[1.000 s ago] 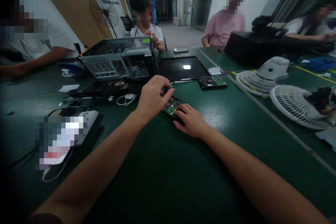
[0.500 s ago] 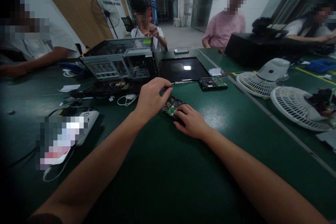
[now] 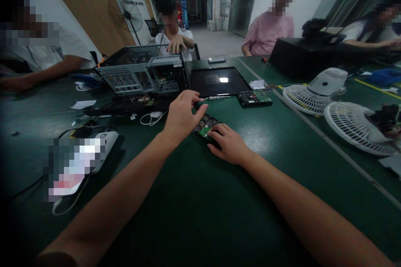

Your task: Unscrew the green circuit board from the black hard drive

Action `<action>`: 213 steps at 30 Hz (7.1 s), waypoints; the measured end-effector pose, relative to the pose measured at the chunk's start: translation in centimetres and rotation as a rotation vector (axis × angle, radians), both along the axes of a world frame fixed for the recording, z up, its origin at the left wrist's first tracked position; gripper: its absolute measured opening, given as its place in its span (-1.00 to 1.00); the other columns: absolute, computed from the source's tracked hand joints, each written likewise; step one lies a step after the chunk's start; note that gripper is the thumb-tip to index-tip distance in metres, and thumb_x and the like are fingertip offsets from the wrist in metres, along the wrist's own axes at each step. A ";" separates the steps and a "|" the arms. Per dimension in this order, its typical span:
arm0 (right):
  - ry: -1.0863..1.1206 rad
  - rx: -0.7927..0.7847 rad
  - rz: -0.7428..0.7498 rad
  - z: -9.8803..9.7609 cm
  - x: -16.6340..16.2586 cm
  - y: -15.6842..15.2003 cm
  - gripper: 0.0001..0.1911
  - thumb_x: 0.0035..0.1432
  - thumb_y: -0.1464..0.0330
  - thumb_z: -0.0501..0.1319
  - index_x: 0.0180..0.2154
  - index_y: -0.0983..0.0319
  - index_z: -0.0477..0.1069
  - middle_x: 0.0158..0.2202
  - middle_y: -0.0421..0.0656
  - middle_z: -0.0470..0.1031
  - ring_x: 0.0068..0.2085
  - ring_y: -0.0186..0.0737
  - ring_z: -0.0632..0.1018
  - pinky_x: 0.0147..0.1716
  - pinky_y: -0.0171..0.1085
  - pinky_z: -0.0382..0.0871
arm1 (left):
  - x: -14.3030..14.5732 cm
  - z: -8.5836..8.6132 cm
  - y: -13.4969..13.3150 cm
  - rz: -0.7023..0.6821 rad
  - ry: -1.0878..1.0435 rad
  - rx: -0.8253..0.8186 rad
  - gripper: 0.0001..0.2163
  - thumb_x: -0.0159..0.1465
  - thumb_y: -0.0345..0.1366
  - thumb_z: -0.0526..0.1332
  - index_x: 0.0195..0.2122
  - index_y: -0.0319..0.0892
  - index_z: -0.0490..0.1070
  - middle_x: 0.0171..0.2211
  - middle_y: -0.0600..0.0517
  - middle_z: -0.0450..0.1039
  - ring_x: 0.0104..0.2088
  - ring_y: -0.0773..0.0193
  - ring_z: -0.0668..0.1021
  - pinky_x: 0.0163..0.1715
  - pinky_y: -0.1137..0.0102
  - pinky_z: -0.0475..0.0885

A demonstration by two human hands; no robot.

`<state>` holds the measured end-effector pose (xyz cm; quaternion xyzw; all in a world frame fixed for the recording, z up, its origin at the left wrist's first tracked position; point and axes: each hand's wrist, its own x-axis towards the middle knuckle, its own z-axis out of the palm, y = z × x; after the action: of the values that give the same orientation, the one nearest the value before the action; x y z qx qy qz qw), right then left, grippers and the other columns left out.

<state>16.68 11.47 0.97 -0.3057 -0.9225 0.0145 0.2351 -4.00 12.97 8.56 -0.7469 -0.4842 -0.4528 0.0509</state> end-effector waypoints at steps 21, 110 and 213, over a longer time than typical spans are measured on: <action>0.028 -0.013 0.004 0.1 -0.1 -0.1 -0.63 0.31 0.24 0.22 0.11 0.17 0.43 0.07 0.04 0.44 0.11 0.08 0.47 0.09 0.15 0.47 | -0.3 0.7 -0.4 -0.049 0.118 -0.015 -0.83 0.39 -0.45 0.19 -0.05 -0.15 0.49 -0.09 -0.06 0.50 -0.09 0.17 0.54 -0.06 0.28 0.48; 0.009 -0.051 -0.012 0.3 -0.1 -0.1 -0.63 0.33 0.21 0.19 0.10 0.17 0.44 0.10 0.05 0.43 0.13 0.09 0.45 0.11 0.13 0.45 | -0.2 0.4 -0.1 -0.036 -0.091 -0.001 -0.81 0.28 -0.29 0.40 -0.26 -0.17 0.37 -0.18 -0.02 0.49 -0.14 0.22 0.56 -0.14 0.33 0.51; 0.930 -2.077 0.151 3.1 3.7 -5.9 -0.17 0.30 -0.26 -0.18 0.12 0.26 0.38 -0.03 0.12 0.60 -0.02 0.08 0.64 0.11 0.13 0.38 | 6.1 4.0 -8.7 -0.203 1.023 -0.498 -0.37 0.10 -0.27 0.49 0.16 -0.35 0.33 0.03 -0.28 0.46 -0.02 -0.09 0.56 -0.16 0.22 0.50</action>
<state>20.42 5.54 4.04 -0.2614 -0.3042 0.8969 0.1863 2.11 4.29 12.53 -0.9031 -0.4158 0.0910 0.0576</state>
